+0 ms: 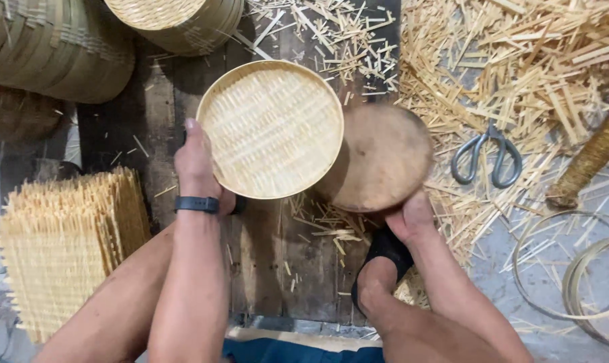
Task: The person sits on the floor of a bamboo workshop and assembles a round bamboo sieve. They trim the protruding ends of a woven bamboo panel with scissors, fit a bent bamboo rim ring around the panel, press the panel into a round wooden form, and set the finished sieve with a stack of completed sieves.
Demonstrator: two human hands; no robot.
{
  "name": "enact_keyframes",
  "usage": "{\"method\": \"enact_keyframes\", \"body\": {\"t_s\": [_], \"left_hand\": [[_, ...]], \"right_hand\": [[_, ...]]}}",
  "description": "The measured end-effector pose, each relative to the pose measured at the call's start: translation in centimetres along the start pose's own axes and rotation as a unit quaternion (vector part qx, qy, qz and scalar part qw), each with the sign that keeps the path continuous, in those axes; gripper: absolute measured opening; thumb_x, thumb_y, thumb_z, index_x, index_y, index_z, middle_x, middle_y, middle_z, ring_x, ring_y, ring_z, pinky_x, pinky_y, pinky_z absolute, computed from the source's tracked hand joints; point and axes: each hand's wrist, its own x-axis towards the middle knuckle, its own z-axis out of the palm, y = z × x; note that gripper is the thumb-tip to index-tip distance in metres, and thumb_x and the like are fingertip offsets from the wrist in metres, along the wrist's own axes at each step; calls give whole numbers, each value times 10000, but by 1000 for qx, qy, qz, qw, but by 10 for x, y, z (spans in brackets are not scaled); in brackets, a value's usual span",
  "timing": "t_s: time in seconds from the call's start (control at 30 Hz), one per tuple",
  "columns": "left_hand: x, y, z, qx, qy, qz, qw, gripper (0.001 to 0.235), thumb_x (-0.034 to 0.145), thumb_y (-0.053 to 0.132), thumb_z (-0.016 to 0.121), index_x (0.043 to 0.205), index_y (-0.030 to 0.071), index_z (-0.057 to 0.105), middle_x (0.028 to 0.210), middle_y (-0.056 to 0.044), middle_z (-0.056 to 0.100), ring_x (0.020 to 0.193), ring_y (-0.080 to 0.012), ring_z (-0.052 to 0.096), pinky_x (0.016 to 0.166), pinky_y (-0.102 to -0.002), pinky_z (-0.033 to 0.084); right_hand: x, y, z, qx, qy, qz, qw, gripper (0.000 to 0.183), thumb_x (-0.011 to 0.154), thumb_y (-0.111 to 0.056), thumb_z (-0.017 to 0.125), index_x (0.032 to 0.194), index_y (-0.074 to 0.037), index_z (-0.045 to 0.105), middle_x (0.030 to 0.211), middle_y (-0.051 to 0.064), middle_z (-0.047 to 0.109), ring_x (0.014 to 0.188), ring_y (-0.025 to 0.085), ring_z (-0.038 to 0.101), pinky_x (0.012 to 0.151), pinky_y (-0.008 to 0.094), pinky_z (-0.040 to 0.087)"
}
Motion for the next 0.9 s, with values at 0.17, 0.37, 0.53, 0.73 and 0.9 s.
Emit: {"method": "enact_keyframes", "body": {"t_s": [0.17, 0.37, 0.53, 0.73, 0.9], "left_hand": [[20, -60, -3, -124, -127, -73, 981, 561, 1052, 431, 361, 1383, 28, 566, 1284, -114, 729, 1118, -202, 730, 923, -316, 610], [-30, -133, 17, -68, -136, -91, 984, 406, 1078, 318, 512, 1326, 5, 579, 1146, -114, 687, 930, -182, 669, 736, -315, 573], [-65, -140, 25, 36, -90, -102, 990, 421, 937, 194, 592, 1330, 46, 571, 1221, -148, 706, 997, -236, 728, 814, -371, 649], [-87, -105, 31, 517, -182, 427, 719, 587, 763, 162, 734, 1326, 69, 596, 1443, -229, 511, 1379, -408, 380, 1134, -609, 288], [-50, -119, 14, 626, -368, 501, 471, 577, 746, 54, 683, 1300, 205, 626, 1560, -109, 460, 1495, -281, 334, 1226, -586, 182]], "right_hand": [[-25, -8, 19, -32, -2, -52, 998, 611, 1084, -382, 367, 1539, 24, 372, 1449, 212, 544, 1290, 367, 575, 969, 496, 561], [-28, 24, 31, -279, 95, 35, 955, 476, 1022, -117, 396, 1485, -8, 401, 1198, 297, 624, 952, 315, 763, 687, 333, 633], [-24, 47, -16, -305, 101, 27, 947, 336, 1061, -130, 422, 1261, 106, 555, 975, 230, 713, 812, 270, 761, 552, 346, 641], [-22, 54, -35, -312, 82, -3, 946, 322, 1031, -131, 490, 1226, 101, 597, 918, 196, 721, 741, 233, 736, 483, 318, 595], [-19, 52, -39, -305, 82, 8, 949, 342, 1027, -146, 498, 1266, 82, 586, 918, 187, 739, 739, 223, 741, 449, 300, 554]]}}
